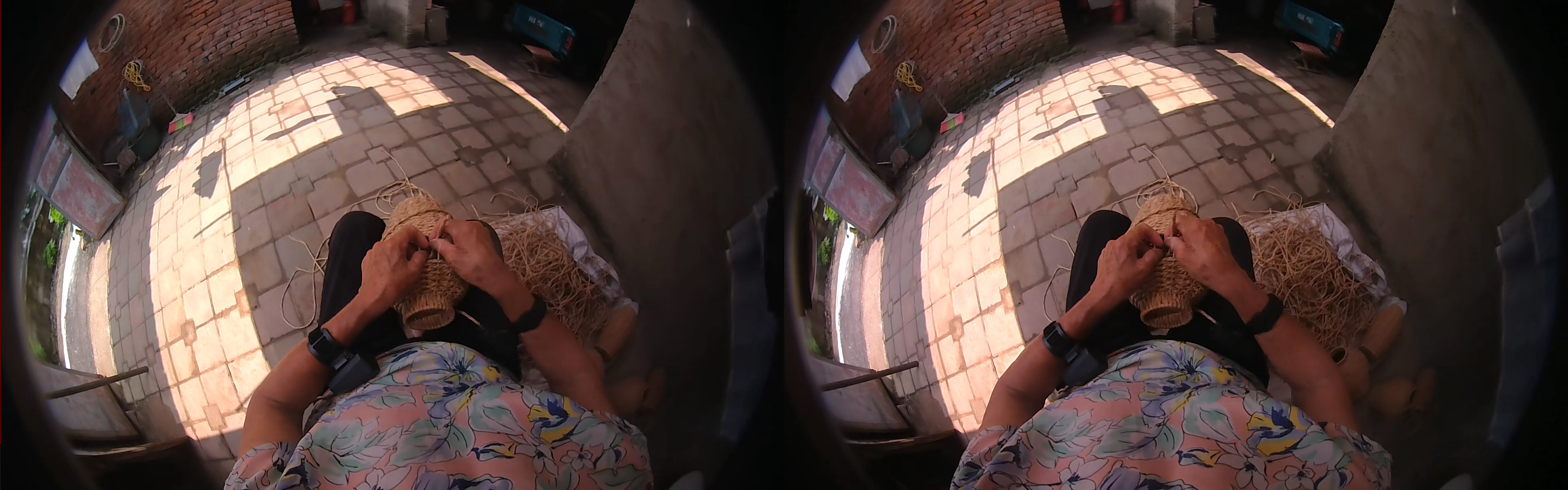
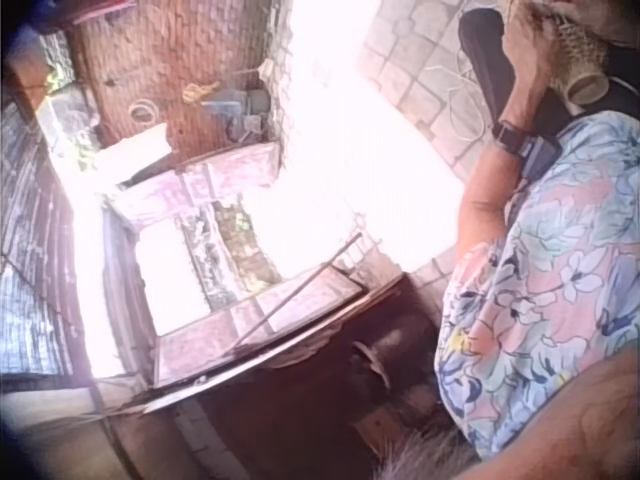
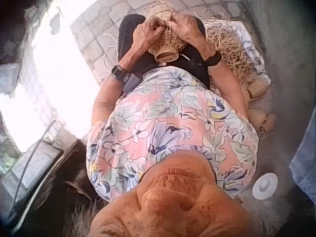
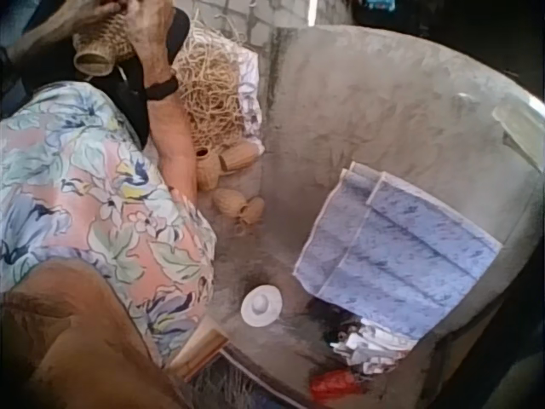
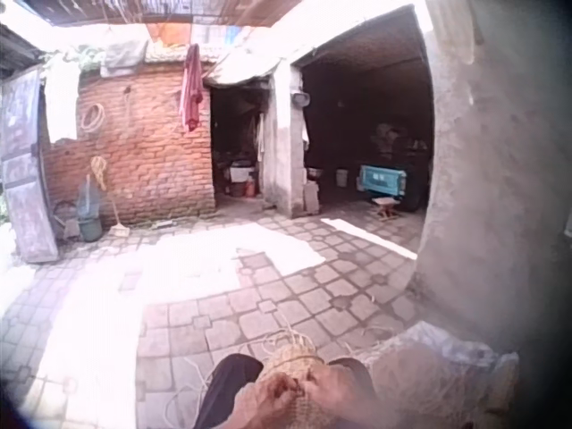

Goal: Weaving a small basket from wicker or plant-based strips.

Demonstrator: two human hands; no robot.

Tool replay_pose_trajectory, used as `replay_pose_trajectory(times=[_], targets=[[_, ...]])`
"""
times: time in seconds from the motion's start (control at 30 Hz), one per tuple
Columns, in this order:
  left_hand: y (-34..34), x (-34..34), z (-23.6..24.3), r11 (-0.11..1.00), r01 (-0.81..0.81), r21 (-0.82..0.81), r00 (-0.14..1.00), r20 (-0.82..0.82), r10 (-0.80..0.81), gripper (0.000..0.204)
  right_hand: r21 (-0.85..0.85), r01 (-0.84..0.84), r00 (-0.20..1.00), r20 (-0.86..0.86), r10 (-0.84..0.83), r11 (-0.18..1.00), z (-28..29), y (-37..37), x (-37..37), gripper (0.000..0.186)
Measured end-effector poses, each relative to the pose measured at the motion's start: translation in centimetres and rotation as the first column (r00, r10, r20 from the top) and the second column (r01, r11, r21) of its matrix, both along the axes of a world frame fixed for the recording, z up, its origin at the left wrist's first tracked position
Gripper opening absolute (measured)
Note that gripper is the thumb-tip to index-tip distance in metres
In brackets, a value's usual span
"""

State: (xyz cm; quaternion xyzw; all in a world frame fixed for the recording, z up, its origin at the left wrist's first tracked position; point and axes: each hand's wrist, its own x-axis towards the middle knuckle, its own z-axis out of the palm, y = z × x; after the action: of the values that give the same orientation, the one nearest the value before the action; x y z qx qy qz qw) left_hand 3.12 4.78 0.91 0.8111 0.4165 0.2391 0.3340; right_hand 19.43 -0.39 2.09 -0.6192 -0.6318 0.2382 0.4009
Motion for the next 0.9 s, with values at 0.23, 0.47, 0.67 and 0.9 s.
replay_pose_trajectory(times=[0.23, 0.47, 0.67, 0.9], targets=[[0.0, -0.4, -1.2, 0.986, -0.078, -0.144, 0.992, 0.084, 0.091, 0.019, 0.116, 0.133, 0.913, 0.372, -0.167, 0.984, -1.4, 0.1, -2.9, 0.015], [0.0, -1.0, -1.4, 0.972, -0.050, -0.228, 0.986, 0.144, 0.085, 0.021, 0.035, 0.242, 0.970, 0.016, -0.243, 0.970, -0.7, -1.6, -2.0, 0.024], [-1.0, -0.4, 1.5, 0.973, -0.030, 0.229, 1.000, 0.013, 0.027, 0.020, 0.000, 0.349, 0.930, -0.125, -0.346, 0.937, -3.9, -3.4, 0.8, 0.012], [-0.2, 1.0, 1.9, 0.980, 0.170, 0.100, 0.980, 0.087, -0.179, 0.023, -0.260, 0.272, 0.824, -0.435, -0.364, 0.926, -4.3, -4.5, 3.1, 0.013]])
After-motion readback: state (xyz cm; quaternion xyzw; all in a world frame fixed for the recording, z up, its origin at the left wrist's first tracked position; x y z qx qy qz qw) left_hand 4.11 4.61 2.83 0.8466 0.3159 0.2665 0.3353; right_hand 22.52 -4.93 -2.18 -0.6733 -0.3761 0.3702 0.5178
